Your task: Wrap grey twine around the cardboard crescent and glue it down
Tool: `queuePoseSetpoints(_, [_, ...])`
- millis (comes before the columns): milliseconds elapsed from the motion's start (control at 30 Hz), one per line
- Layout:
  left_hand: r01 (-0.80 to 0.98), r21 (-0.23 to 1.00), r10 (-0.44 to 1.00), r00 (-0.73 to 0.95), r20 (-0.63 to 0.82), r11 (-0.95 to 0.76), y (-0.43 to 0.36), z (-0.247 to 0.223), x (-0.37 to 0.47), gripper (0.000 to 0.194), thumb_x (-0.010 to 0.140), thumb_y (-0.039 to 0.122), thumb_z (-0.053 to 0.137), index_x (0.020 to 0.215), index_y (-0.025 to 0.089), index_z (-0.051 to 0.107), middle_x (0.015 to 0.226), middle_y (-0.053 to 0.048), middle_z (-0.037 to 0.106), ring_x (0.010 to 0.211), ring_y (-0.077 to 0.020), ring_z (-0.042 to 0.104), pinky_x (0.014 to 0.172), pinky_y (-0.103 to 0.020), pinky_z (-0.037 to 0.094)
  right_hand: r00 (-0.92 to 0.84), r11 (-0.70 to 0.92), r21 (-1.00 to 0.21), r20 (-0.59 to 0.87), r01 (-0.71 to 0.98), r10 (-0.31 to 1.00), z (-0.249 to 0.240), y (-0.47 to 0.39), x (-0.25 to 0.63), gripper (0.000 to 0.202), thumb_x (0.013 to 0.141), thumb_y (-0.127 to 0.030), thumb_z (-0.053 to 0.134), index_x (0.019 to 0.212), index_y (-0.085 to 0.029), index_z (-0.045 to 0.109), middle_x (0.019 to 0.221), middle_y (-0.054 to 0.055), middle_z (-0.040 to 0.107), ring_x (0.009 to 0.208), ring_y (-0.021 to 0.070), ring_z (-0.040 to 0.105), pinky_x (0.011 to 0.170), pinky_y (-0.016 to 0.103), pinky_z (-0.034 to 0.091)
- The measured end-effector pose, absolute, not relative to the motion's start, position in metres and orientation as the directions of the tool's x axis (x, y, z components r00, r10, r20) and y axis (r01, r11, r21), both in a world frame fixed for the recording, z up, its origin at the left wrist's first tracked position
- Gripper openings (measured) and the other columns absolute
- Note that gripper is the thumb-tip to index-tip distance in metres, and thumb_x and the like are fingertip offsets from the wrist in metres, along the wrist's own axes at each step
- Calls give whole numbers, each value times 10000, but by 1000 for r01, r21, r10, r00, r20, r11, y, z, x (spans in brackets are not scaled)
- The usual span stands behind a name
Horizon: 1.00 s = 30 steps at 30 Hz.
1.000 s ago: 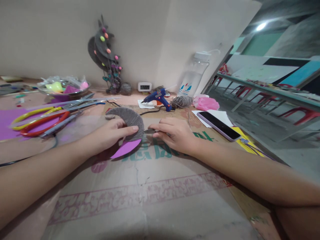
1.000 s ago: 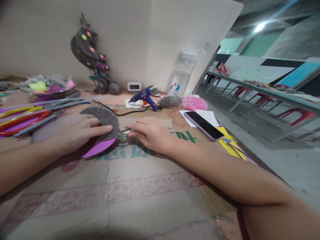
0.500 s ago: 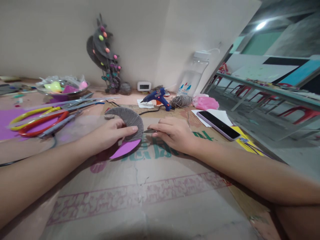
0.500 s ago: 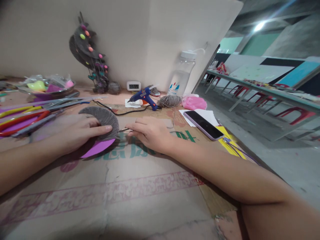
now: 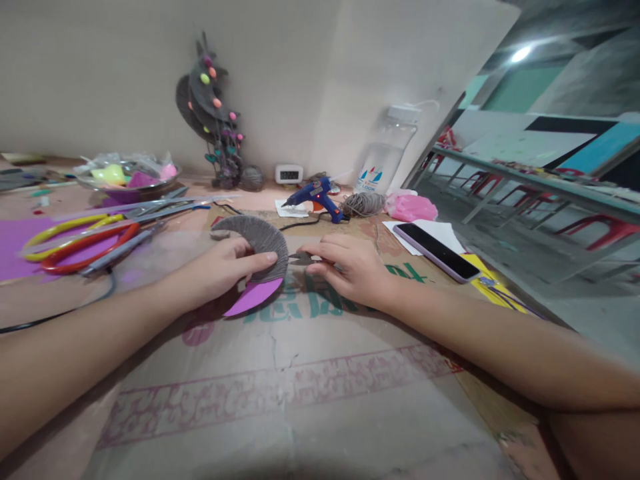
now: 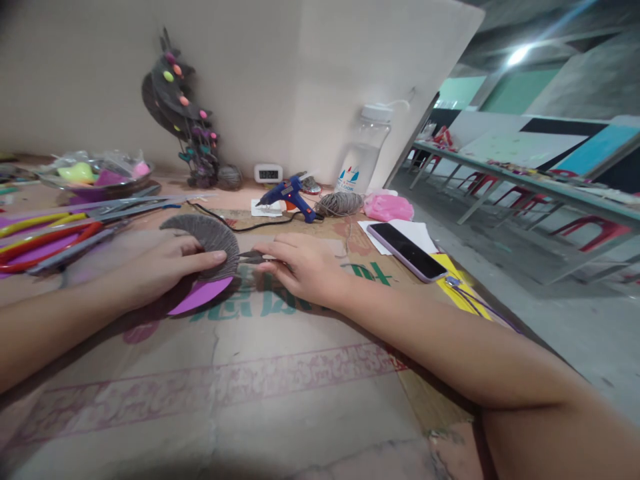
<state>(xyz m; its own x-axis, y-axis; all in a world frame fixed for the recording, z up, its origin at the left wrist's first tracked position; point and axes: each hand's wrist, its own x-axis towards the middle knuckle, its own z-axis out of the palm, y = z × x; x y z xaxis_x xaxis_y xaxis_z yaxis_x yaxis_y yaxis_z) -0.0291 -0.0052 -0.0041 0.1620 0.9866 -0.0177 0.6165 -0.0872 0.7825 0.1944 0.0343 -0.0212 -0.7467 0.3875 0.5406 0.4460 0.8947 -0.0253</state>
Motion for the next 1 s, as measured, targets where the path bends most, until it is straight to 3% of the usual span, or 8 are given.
queuePoseSetpoints(167, [634,771,986,160,-57,-58,-4,-5,-29,359,744,510,518,584,189,543,548,10,552,516,-147,519,462,-238,360,-724,889,-38,565,456,396,-23,36,195,268,912,-306,432,1020,-159,628,804,56,632,700,132,538,647,247,394])
queuePoseSetpoints(500, [603,791,979,204,-30,-102,-4,-5,-29,306,753,456,530,637,185,609,609,12,593,570,-143,528,514,-235,391,-735,887,-13,555,461,390,-21,35,194,269,907,-307,445,1034,-141,613,807,55,632,699,134,538,634,244,389])
queuePoseSetpoints(833, [635,771,984,166,-62,-58,-5,-6,-30,348,747,505,523,657,175,585,610,2,597,556,-148,535,487,-239,379,-743,886,-6,543,463,391,-22,36,194,271,904,-303,450,1040,-143,622,802,50,638,712,132,548,644,238,391])
queuePoseSetpoints(1000, [548,827,962,270,-39,-121,-2,-8,-30,308,773,449,511,755,170,640,760,-7,673,697,-167,596,605,-243,442,-749,885,12,538,465,386,-22,35,194,272,904,-308,453,1034,-148,629,792,48,637,699,127,542,638,236,384])
